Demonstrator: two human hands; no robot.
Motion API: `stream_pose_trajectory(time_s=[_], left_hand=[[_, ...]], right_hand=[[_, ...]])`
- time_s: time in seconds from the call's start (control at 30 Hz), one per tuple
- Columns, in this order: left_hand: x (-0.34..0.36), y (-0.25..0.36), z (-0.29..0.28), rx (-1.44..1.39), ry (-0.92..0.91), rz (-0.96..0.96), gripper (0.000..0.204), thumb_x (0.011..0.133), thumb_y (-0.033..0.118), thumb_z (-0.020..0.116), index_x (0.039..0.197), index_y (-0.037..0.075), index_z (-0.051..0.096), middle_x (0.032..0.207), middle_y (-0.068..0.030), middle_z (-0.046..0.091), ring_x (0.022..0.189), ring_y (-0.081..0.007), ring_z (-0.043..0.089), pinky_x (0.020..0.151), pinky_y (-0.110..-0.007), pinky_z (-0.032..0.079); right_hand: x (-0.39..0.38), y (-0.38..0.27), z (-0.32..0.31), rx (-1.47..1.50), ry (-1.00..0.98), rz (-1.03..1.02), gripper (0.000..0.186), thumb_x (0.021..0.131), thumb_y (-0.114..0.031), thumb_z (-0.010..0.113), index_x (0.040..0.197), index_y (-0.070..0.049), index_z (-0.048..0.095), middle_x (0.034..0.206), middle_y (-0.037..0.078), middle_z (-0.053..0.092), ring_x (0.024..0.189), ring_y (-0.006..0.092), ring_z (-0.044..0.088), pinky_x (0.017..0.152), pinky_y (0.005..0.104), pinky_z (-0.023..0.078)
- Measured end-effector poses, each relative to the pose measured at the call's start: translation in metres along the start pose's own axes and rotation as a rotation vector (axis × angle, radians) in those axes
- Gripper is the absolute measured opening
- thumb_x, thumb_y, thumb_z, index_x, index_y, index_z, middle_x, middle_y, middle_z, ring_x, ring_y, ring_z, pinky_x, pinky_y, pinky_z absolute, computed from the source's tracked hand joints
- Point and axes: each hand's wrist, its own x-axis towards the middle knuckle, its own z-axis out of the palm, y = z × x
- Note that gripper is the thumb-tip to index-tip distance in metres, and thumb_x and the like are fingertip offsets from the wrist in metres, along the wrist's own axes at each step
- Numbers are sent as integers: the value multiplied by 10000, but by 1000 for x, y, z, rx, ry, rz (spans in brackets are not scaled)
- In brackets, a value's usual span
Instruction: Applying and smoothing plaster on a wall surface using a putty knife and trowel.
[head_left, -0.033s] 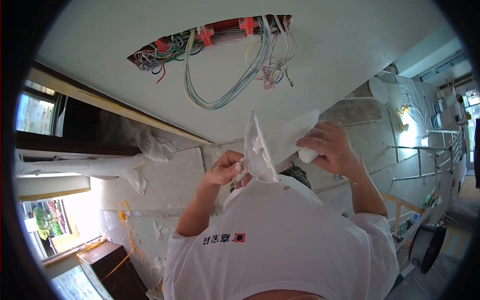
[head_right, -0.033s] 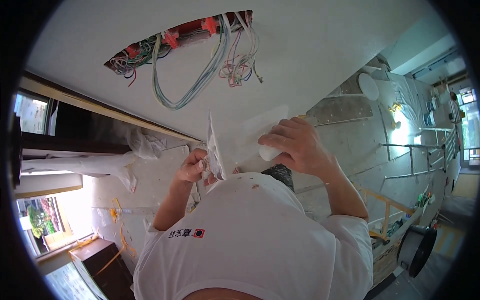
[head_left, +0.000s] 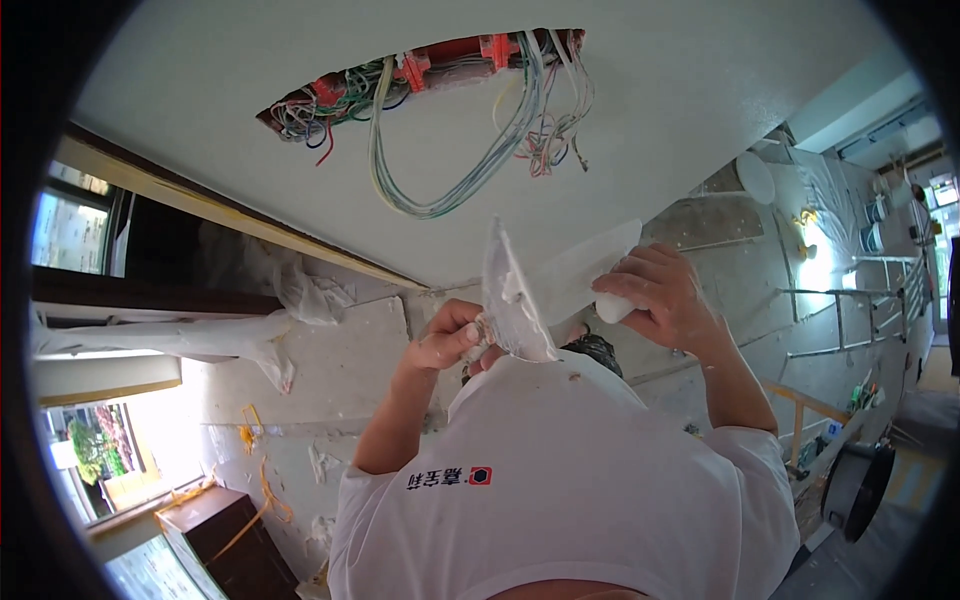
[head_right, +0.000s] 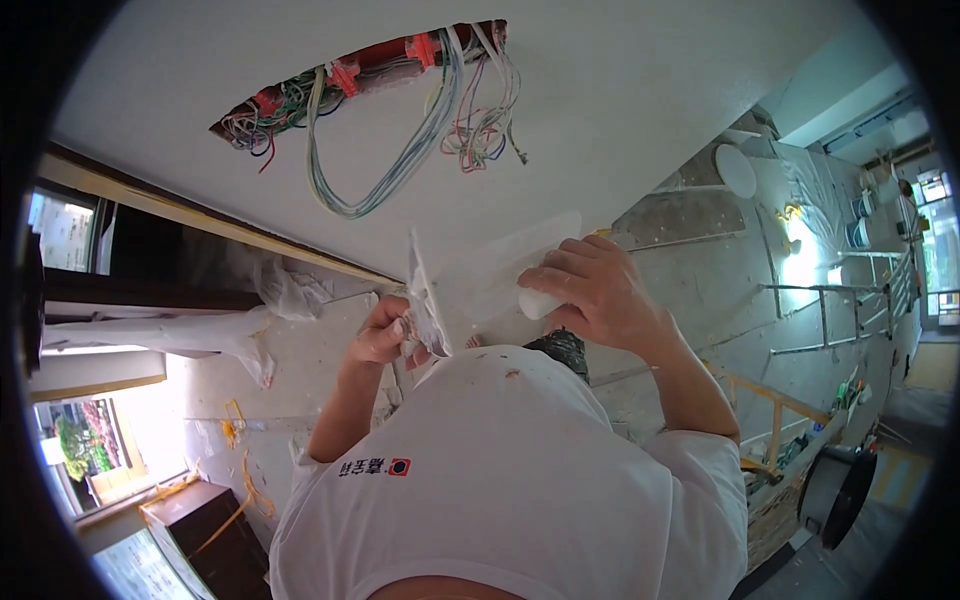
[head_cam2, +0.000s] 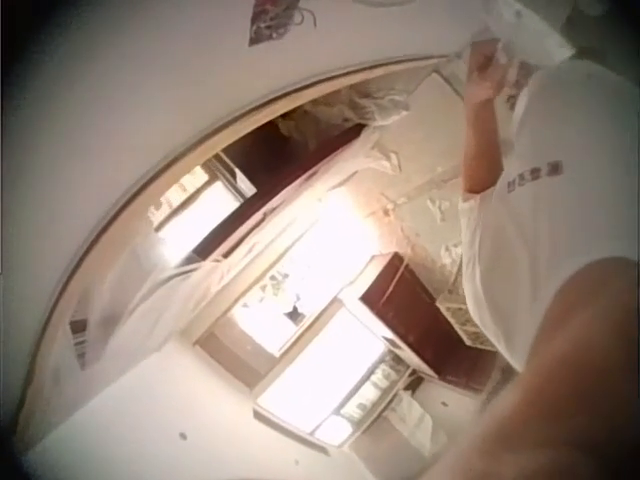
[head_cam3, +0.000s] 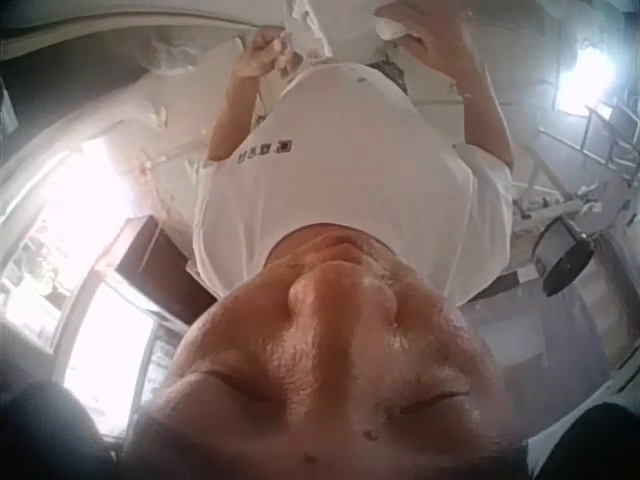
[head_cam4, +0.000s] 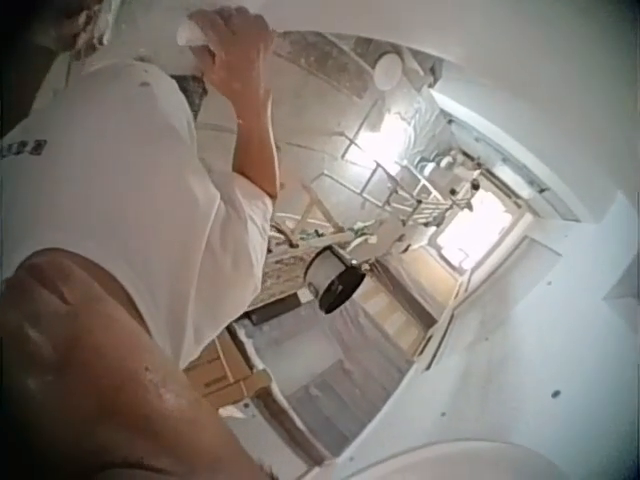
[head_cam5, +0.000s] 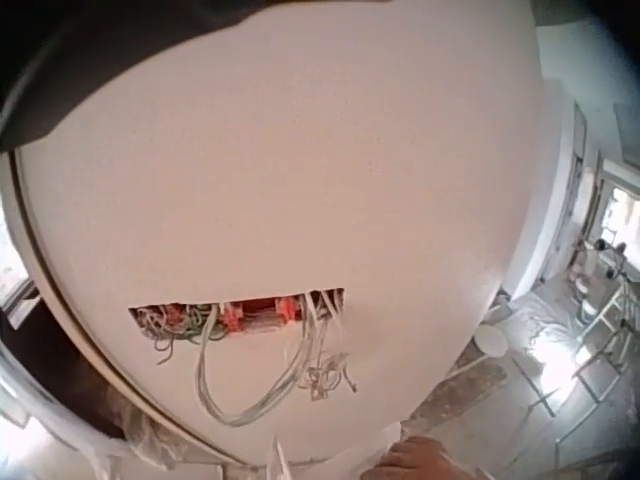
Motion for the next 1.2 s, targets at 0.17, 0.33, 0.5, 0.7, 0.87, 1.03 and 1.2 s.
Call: stream_pose_trajectory(time_s=[0.17,0.33,0.5,0.7,0.87,1.03,1.2], left_hand=[[-37,39,-3,368,210,40,361,953,340,591,879,-12,621,675,-59,601,517,-101,505,476,-242,403],[-41,84,6,799,276,-109,282,915,244,636,825,-23,624,630,-31,566,534,-94,488,503,-260,392],[-22,95,-9,1164,218,-169,241,886,224,660,820,-3,615,586,-81,489,511,-182,479,512,-322,375],[7,69,-1,1458,14,-24,267,858,271,689,785,27,608,619,-149,505,556,-338,479,533,-384,389],[25,30,17,1139,-152,73,229,853,208,700,809,0,616,627,-111,541,524,-235,490,504,-335,373],[-3,10,9,763,82,-134,214,915,152,622,784,-17,617,604,-47,560,526,-109,556,506,-272,443],[-6,-17,-12,505,188,-163,224,948,162,582,813,-9,633,624,-5,568,522,-74,527,497,-240,435]], right_hand=[[-27,-8,7,1483,268,739,203,901,-180,641,1050,-45,613,920,57,663,780,143,645,638,286,500],[-17,-19,14,1309,326,1245,251,979,-223,539,1092,-6,593,875,77,662,686,107,625,567,272,504],[-19,-12,20,1443,-206,1119,287,996,-272,505,1042,-9,610,680,65,611,449,121,548,370,267,410],[5,-33,31,1222,-252,1335,307,995,-300,508,893,-30,611,564,-1,473,393,92,474,334,239,346],[-4,-33,44,1198,-46,1437,315,983,-343,530,819,-75,535,581,7,490,397,113,454,344,265,331],[-32,-12,50,1494,597,1293,302,985,-373,518,934,-76,518,659,24,511,484,149,490,430,298,383],[-41,-10,57,1698,811,1186,322,982,-398,515,1013,-78,524,714,35,516,559,167,521,516,323,434]])
